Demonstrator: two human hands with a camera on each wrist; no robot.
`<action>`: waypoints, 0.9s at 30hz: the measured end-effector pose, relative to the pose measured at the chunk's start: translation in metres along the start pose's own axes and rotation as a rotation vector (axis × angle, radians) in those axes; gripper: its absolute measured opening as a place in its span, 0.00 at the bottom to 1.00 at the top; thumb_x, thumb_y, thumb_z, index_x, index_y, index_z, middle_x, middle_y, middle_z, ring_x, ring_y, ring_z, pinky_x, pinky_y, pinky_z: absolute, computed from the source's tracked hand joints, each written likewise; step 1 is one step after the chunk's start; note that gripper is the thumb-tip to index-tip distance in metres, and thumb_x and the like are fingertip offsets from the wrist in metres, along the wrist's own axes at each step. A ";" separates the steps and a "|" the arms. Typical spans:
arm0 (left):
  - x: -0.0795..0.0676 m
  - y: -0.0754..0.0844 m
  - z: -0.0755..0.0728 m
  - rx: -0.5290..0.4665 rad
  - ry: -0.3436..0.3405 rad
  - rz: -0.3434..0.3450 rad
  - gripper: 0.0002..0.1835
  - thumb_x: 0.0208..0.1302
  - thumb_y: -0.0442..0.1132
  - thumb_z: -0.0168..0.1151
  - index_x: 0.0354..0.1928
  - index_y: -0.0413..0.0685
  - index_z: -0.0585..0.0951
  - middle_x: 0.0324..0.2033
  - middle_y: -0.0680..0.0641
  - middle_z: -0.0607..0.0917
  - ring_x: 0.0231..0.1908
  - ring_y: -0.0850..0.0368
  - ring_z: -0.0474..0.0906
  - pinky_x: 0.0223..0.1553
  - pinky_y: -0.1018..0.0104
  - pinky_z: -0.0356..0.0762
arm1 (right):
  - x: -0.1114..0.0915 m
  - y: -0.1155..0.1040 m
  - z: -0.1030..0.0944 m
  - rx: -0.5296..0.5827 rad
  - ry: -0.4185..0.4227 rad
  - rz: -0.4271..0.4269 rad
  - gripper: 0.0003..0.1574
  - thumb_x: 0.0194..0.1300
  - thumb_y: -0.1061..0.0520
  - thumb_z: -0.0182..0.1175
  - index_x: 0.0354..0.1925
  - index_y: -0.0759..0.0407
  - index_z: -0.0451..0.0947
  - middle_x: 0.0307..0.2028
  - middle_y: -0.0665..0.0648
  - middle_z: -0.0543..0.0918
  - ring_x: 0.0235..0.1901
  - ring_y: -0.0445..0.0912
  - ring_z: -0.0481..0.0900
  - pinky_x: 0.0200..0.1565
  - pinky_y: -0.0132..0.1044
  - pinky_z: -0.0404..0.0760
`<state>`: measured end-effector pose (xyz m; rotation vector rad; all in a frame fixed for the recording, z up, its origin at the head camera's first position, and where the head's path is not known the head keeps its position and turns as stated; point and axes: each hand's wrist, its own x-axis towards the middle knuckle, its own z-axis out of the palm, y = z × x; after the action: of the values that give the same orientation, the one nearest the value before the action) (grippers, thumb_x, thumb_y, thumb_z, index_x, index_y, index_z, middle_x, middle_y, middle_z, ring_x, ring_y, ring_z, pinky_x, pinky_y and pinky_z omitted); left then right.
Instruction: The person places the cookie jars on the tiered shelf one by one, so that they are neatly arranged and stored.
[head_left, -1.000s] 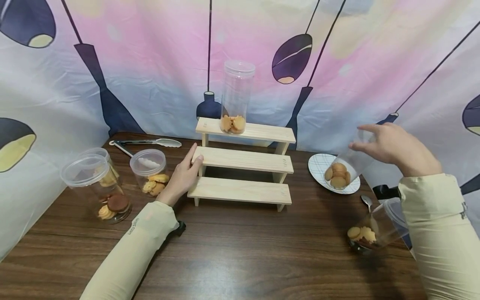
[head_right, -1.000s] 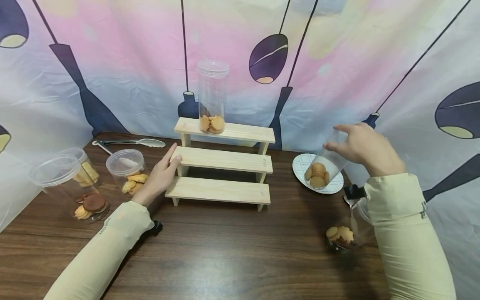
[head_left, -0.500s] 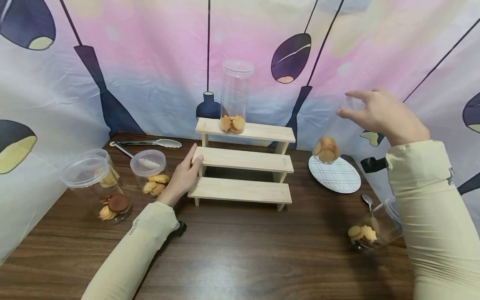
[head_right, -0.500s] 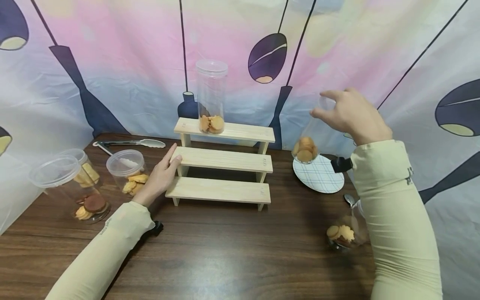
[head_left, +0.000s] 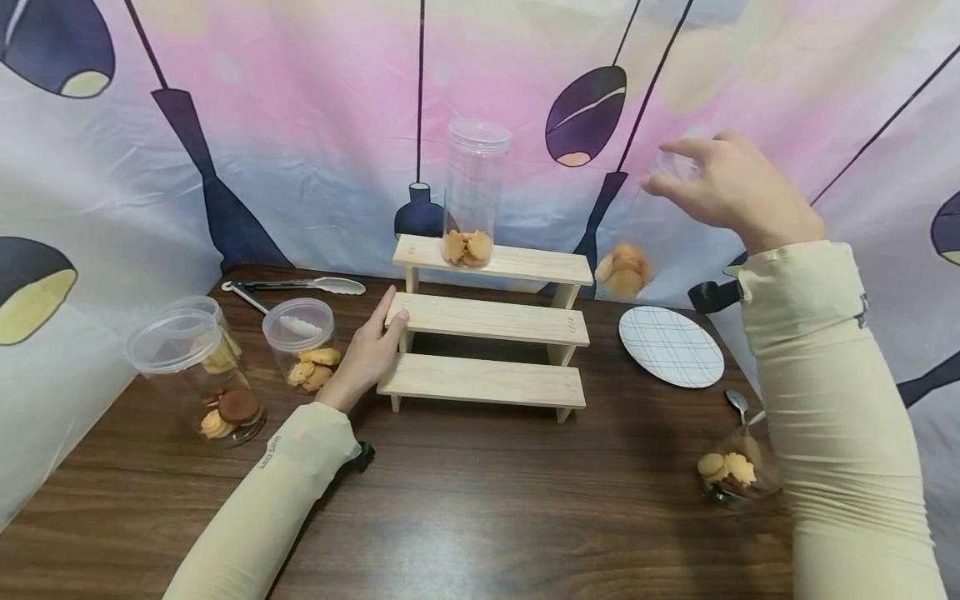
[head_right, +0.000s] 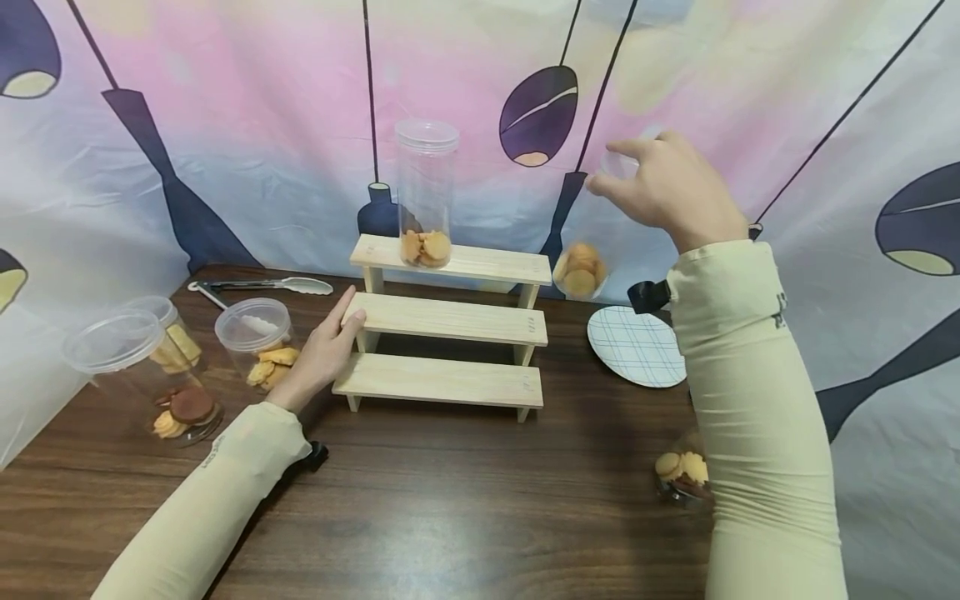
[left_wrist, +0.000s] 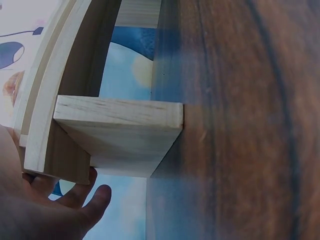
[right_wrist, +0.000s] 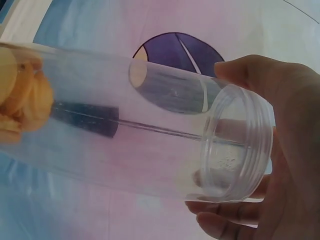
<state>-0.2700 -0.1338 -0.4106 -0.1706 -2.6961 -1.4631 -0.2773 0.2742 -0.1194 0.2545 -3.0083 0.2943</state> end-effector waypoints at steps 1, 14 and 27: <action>0.000 0.000 0.000 0.001 0.003 0.002 0.35 0.73 0.70 0.34 0.78 0.80 0.41 0.75 0.39 0.58 0.72 0.35 0.57 0.69 0.37 0.55 | 0.002 -0.002 0.000 -0.003 0.002 0.001 0.50 0.68 0.25 0.47 0.79 0.43 0.52 0.76 0.68 0.54 0.76 0.64 0.44 0.64 0.73 0.53; -0.001 -0.001 -0.001 0.007 0.015 0.017 0.36 0.74 0.68 0.35 0.79 0.75 0.43 0.75 0.40 0.58 0.72 0.35 0.56 0.70 0.37 0.54 | 0.028 -0.037 0.006 -0.024 0.046 -0.061 0.48 0.67 0.25 0.45 0.78 0.40 0.54 0.75 0.68 0.56 0.73 0.63 0.53 0.63 0.68 0.59; -0.001 0.004 0.003 -0.022 -0.010 0.012 0.36 0.73 0.70 0.35 0.78 0.77 0.42 0.76 0.42 0.56 0.74 0.36 0.53 0.70 0.37 0.54 | 0.048 -0.067 0.015 0.017 0.066 -0.110 0.47 0.66 0.27 0.49 0.77 0.40 0.58 0.73 0.66 0.59 0.71 0.61 0.57 0.66 0.63 0.60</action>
<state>-0.2684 -0.1291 -0.4095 -0.1951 -2.6834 -1.4928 -0.3139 0.1993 -0.1157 0.4020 -2.9143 0.3114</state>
